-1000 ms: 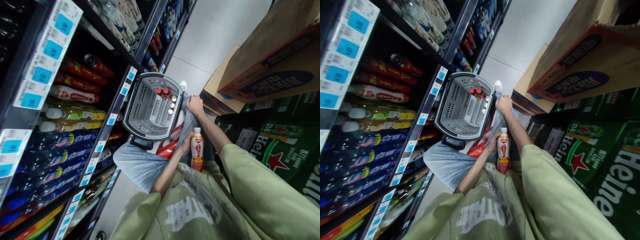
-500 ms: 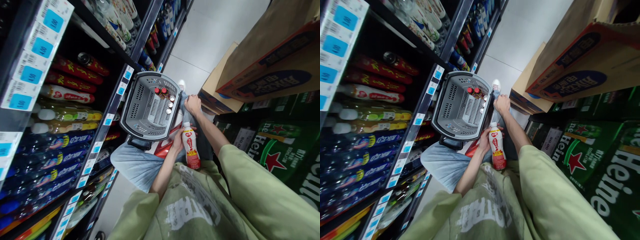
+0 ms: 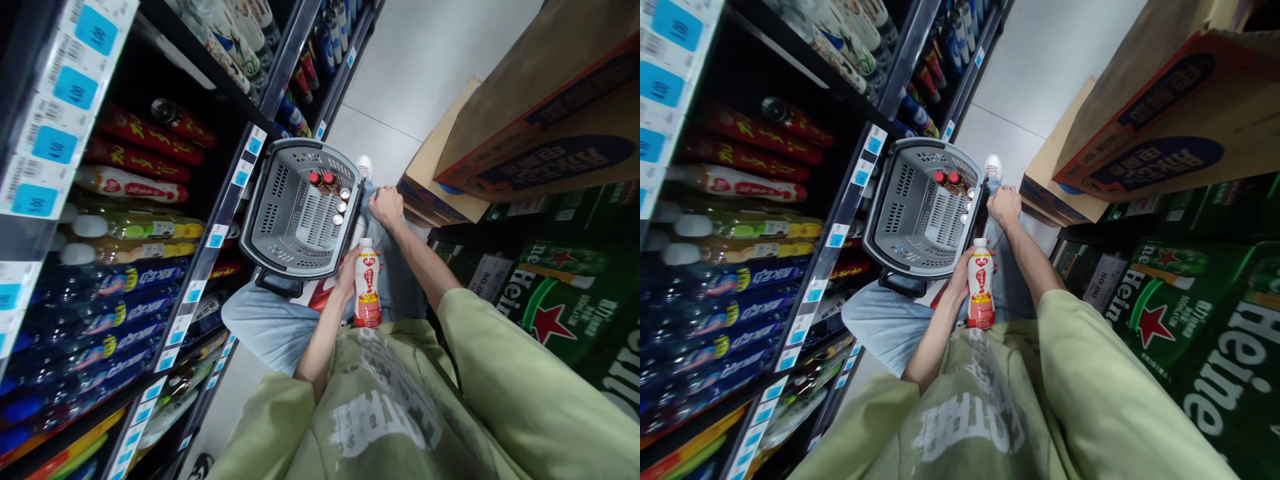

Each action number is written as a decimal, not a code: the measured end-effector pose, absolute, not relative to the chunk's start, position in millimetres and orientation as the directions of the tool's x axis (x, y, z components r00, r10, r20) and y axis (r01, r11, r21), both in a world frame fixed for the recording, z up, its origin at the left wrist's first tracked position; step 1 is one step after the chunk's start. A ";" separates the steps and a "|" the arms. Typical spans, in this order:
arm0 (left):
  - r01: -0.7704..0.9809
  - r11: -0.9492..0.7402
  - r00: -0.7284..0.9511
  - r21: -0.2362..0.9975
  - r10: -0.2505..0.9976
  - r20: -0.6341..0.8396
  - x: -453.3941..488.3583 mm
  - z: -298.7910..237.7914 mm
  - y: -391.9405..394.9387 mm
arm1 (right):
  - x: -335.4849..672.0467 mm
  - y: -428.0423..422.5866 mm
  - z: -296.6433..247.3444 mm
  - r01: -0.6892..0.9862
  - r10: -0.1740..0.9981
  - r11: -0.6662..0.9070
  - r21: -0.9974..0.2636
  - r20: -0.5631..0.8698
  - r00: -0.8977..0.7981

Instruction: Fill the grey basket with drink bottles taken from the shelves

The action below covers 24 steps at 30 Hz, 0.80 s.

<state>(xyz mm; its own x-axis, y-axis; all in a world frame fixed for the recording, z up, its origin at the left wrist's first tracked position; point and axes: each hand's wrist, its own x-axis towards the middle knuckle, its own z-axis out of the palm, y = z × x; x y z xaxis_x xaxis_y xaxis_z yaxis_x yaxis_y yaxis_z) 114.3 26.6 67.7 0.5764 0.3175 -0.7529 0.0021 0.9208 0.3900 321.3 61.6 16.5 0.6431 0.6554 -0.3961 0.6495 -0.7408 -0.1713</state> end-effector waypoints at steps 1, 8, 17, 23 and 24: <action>0.000 0.926 0.569 0.378 0.311 -0.762 114.7 68.4 26.4 | 321.2 61.5 16.0 0.650 0.656 -0.740 -0.171 -0.392 0.645; -0.042 0.929 0.538 0.367 0.331 -0.775 111.7 73.8 25.9 | 320.5 61.4 14.8 0.645 0.660 -0.742 -0.181 -0.368 0.655; -0.089 0.927 0.538 0.366 0.354 -0.765 108.8 71.5 23.2 | 319.5 61.3 19.6 0.647 0.653 -0.744 -0.170 -0.390 0.649; -0.109 0.930 0.526 0.351 0.354 -0.774 108.0 69.7 24.3 | 319.8 61.7 19.2 0.654 0.654 -0.739 -0.159 -0.399 0.643; -0.108 0.931 0.524 0.349 0.352 -0.776 108.0 69.9 24.6 | 319.9 61.7 18.9 0.655 0.654 -0.739 -0.157 -0.399 0.643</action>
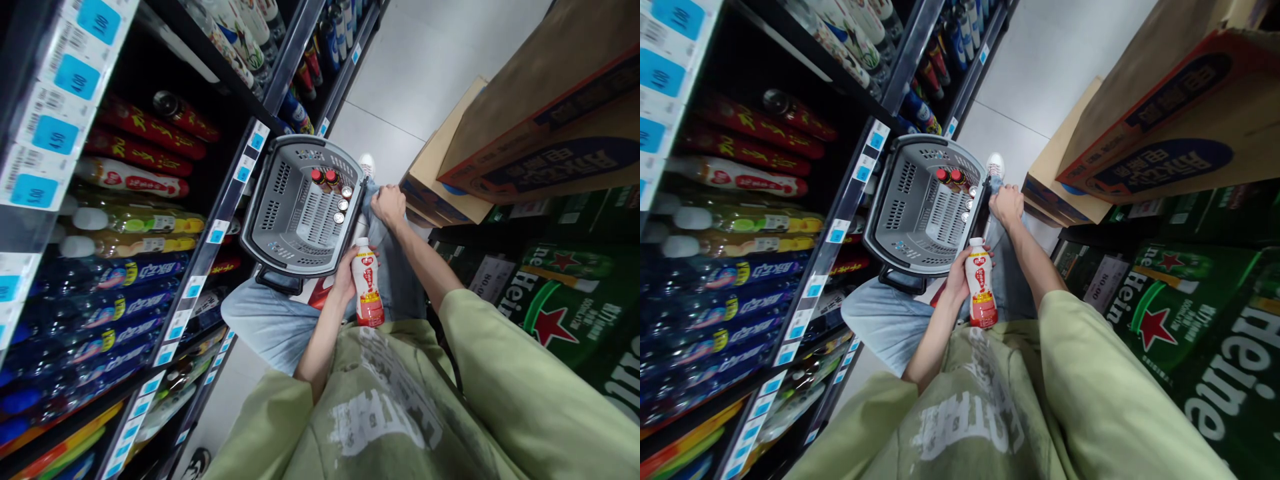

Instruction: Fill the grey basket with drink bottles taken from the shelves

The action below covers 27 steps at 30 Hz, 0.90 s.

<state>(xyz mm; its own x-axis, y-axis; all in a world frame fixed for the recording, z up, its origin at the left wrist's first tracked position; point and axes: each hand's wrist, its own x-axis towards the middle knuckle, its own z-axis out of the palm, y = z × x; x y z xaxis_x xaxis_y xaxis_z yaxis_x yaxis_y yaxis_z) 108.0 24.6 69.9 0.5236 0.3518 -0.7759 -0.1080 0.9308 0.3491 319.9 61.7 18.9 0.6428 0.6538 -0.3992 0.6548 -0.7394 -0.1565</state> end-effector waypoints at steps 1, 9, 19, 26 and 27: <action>-0.104 0.933 0.522 0.345 0.347 -0.779 108.0 70.1 24.8 | 320.0 61.7 18.4 0.655 0.654 -0.739 -0.157 -0.399 0.643; -0.077 0.933 0.516 0.350 0.338 -0.787 109.8 71.0 25.2 | 320.3 61.6 16.5 0.642 0.652 -0.746 -0.177 -0.390 0.650; 0.114 0.862 0.546 0.495 0.362 -0.756 117.4 72.3 36.3 | 319.9 61.5 16.7 0.641 0.652 -0.747 -0.177 -0.385 0.653; 0.151 0.882 0.482 0.447 0.330 -0.812 128.6 73.9 34.4 | 320.3 61.9 16.3 0.644 0.652 -0.746 -0.172 -0.385 0.653; 0.136 0.887 0.478 0.441 0.331 -0.813 128.9 74.3 34.4 | 320.4 62.0 16.7 0.643 0.651 -0.746 -0.171 -0.388 0.652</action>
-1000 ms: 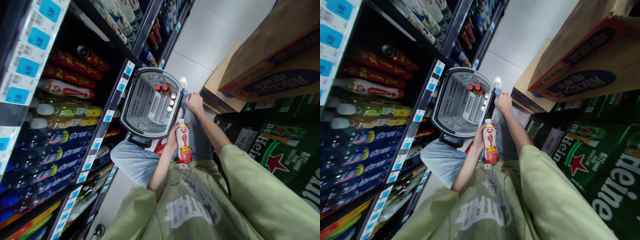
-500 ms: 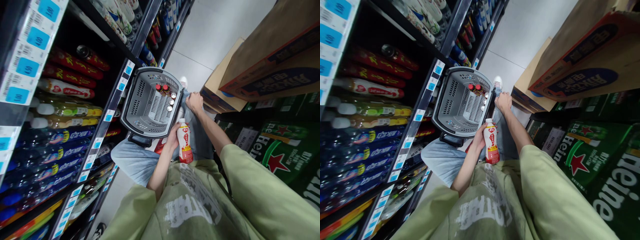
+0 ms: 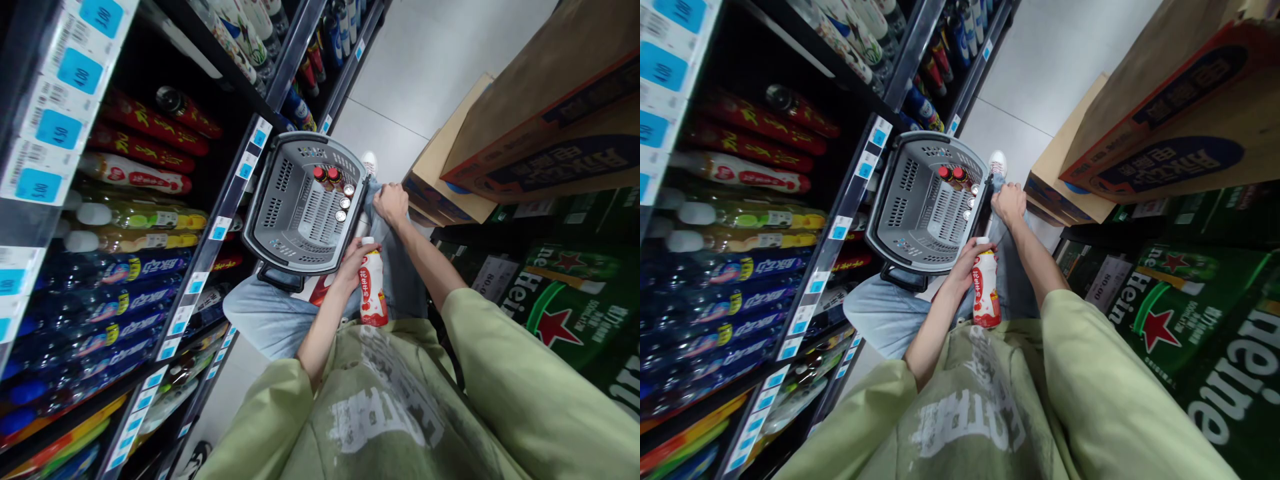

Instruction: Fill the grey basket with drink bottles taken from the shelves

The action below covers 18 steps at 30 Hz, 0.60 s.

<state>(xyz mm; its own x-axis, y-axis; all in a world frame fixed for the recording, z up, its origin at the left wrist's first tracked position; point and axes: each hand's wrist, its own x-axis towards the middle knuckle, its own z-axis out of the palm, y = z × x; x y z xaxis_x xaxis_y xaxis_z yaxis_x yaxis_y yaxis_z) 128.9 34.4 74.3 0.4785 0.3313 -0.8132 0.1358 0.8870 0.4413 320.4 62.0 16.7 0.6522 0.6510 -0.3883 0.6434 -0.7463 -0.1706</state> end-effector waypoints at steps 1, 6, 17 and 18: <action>0.120 0.890 0.483 0.440 0.335 -0.809 128.6 74.8 34.7 | 320.4 62.1 17.0 0.643 0.650 -0.747 -0.170 -0.390 0.652; 0.064 0.911 0.599 0.407 0.291 -0.746 120.2 76.9 40.8 | 320.7 62.1 16.5 0.649 0.658 -0.741 -0.171 -0.374 0.653; 0.145 0.878 0.660 0.455 0.257 -0.706 119.1 64.1 44.9 | 321.2 63.0 16.0 0.649 0.651 -0.745 -0.155 -0.384 0.655; 0.172 0.866 0.648 0.470 0.260 -0.716 119.8 63.0 45.8 | 321.1 63.0 16.1 0.648 0.650 -0.746 -0.156 -0.382 0.657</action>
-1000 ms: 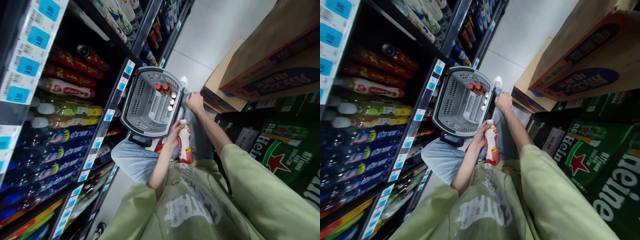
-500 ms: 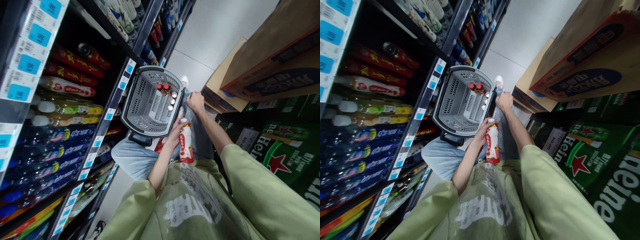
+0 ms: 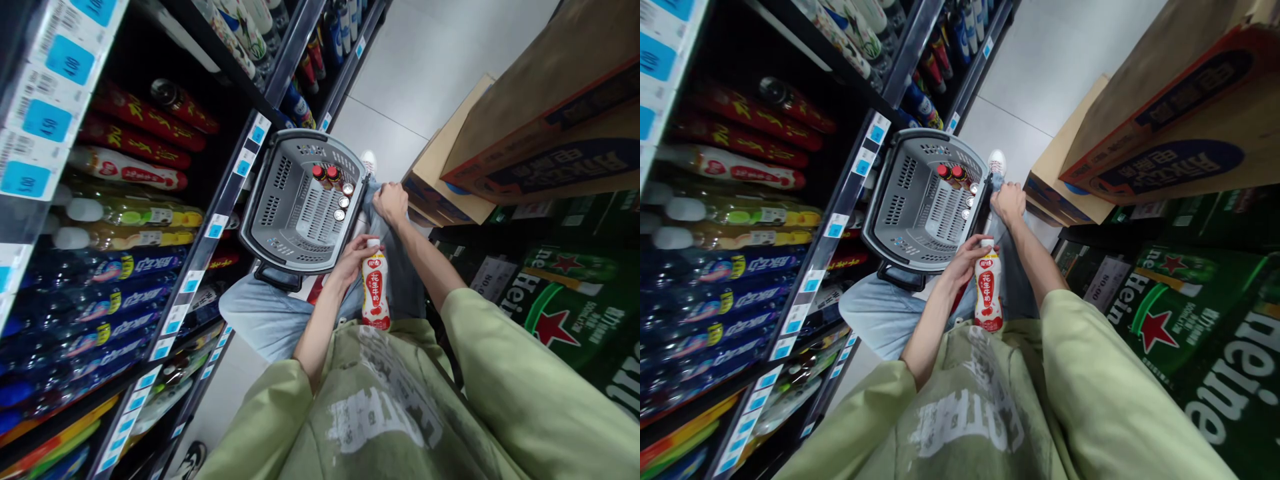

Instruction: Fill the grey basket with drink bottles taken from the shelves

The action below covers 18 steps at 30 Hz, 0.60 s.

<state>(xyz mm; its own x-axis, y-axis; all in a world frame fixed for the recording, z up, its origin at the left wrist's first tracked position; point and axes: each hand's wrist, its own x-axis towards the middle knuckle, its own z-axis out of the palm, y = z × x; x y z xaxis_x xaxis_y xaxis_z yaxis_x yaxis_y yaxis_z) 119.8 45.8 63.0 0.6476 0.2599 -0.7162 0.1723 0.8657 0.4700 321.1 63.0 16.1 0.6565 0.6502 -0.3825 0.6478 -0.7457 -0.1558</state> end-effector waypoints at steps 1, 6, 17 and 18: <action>0.198 0.851 0.636 0.487 0.267 -0.724 120.4 62.1 46.8 | 320.9 63.1 16.4 0.646 0.649 -0.747 -0.156 -0.382 0.658; 0.260 0.797 0.611 0.546 0.302 -0.732 120.3 58.9 48.1 | 320.6 63.0 17.5 0.644 0.647 -0.748 -0.158 -0.386 0.657; 0.167 0.876 0.539 0.453 0.304 -0.786 113.3 63.9 48.8 | 321.4 62.7 17.1 0.645 0.647 -0.748 -0.159 -0.392 0.654; 0.165 0.877 0.527 0.451 0.308 -0.792 112.6 64.9 48.5 | 321.5 62.7 16.6 0.646 0.649 -0.747 -0.160 -0.391 0.653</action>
<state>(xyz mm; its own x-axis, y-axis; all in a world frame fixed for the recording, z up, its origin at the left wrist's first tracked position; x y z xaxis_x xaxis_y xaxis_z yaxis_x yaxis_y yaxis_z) 112.6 48.5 64.9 0.5265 0.3083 -0.7923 0.1647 0.8773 0.4508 321.5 62.7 16.6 0.6529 0.6485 -0.3914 0.6459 -0.7465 -0.1595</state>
